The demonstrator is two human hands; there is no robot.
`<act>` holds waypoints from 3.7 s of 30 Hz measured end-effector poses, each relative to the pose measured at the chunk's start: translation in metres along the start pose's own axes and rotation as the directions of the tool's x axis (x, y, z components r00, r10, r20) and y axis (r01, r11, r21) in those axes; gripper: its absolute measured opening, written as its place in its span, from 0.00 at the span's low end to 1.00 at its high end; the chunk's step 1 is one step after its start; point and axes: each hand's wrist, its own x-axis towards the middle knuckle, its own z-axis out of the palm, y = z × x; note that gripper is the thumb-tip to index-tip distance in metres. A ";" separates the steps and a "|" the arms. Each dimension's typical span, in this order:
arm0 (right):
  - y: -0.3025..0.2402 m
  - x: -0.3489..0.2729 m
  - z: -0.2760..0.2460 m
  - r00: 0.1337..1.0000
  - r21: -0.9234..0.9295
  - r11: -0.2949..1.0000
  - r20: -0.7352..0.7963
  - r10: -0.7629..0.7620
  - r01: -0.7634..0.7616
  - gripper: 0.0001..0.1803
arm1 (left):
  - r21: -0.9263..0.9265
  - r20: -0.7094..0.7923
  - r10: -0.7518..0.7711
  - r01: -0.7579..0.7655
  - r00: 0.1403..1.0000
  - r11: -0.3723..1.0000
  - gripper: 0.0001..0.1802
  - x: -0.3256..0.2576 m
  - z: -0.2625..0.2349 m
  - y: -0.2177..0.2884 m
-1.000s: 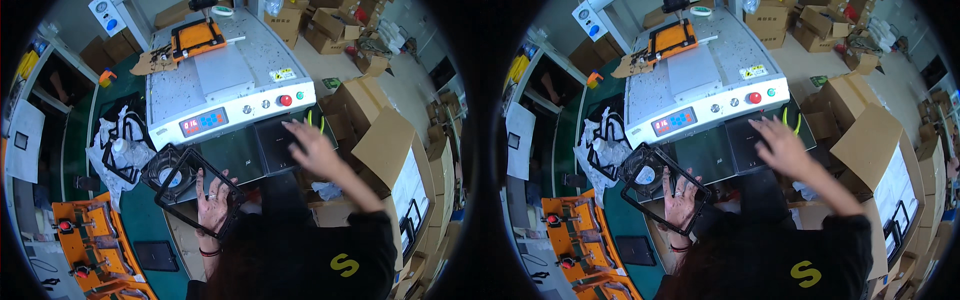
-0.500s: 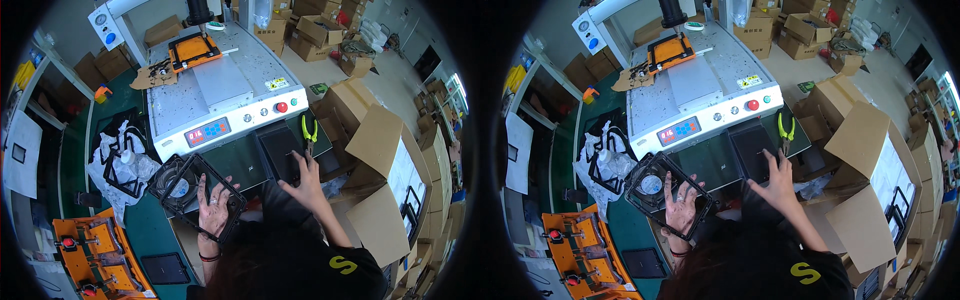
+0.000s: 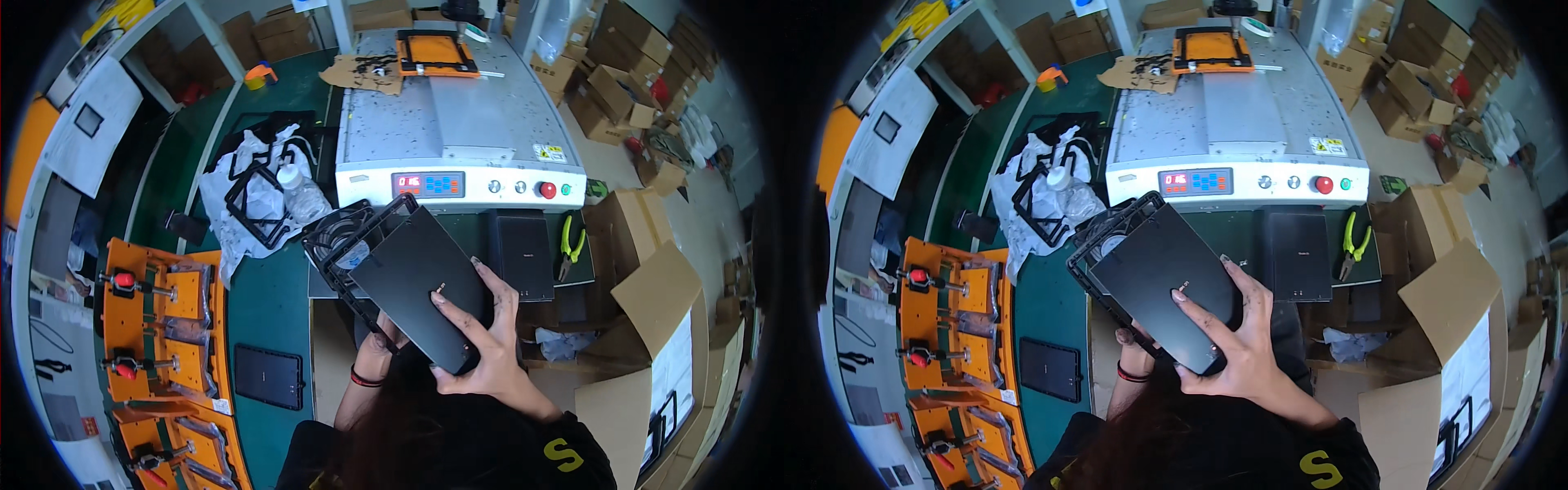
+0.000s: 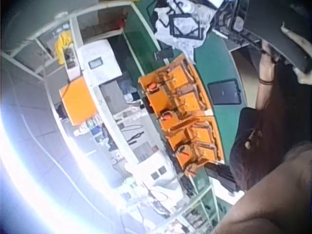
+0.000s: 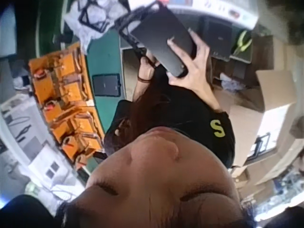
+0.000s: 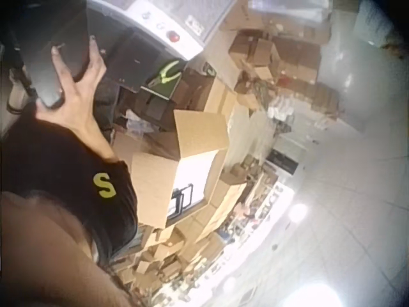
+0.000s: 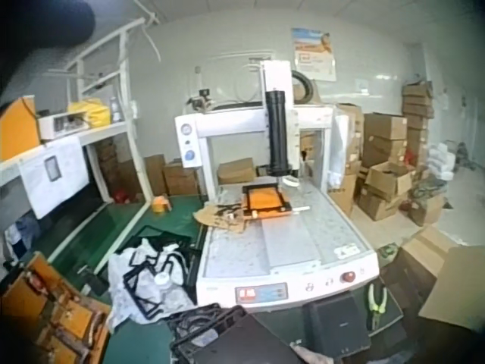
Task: The person assembles electronic devices by placing black rectangular units into orange jigs, operating a press, and stacking finished units. They handle frames and plastic bags, placing items into a cardboard box. The workflow repeats with multiple units.
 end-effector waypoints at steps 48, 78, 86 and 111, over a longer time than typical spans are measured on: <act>0.058 0.025 0.045 0.864 0.758 0.423 0.481 0.151 -0.496 0.13 | 0.899 -0.383 0.743 0.036 0.549 0.436 0.29 -0.050 0.064 -0.008; -0.149 -0.130 0.223 0.508 0.749 0.591 0.650 -0.565 -0.300 0.19 | 0.249 0.784 0.618 0.886 0.052 -0.392 0.41 -0.413 0.052 0.206; -0.162 -0.154 0.243 0.456 0.720 0.612 0.688 -0.565 -0.328 0.17 | -0.064 0.764 0.627 0.985 0.152 -0.161 0.27 -0.413 0.130 0.367; -0.284 -0.146 0.411 0.327 0.816 0.494 0.575 -0.750 -0.301 0.16 | 0.242 0.308 0.951 0.967 -0.001 -0.077 0.19 -0.450 0.014 0.051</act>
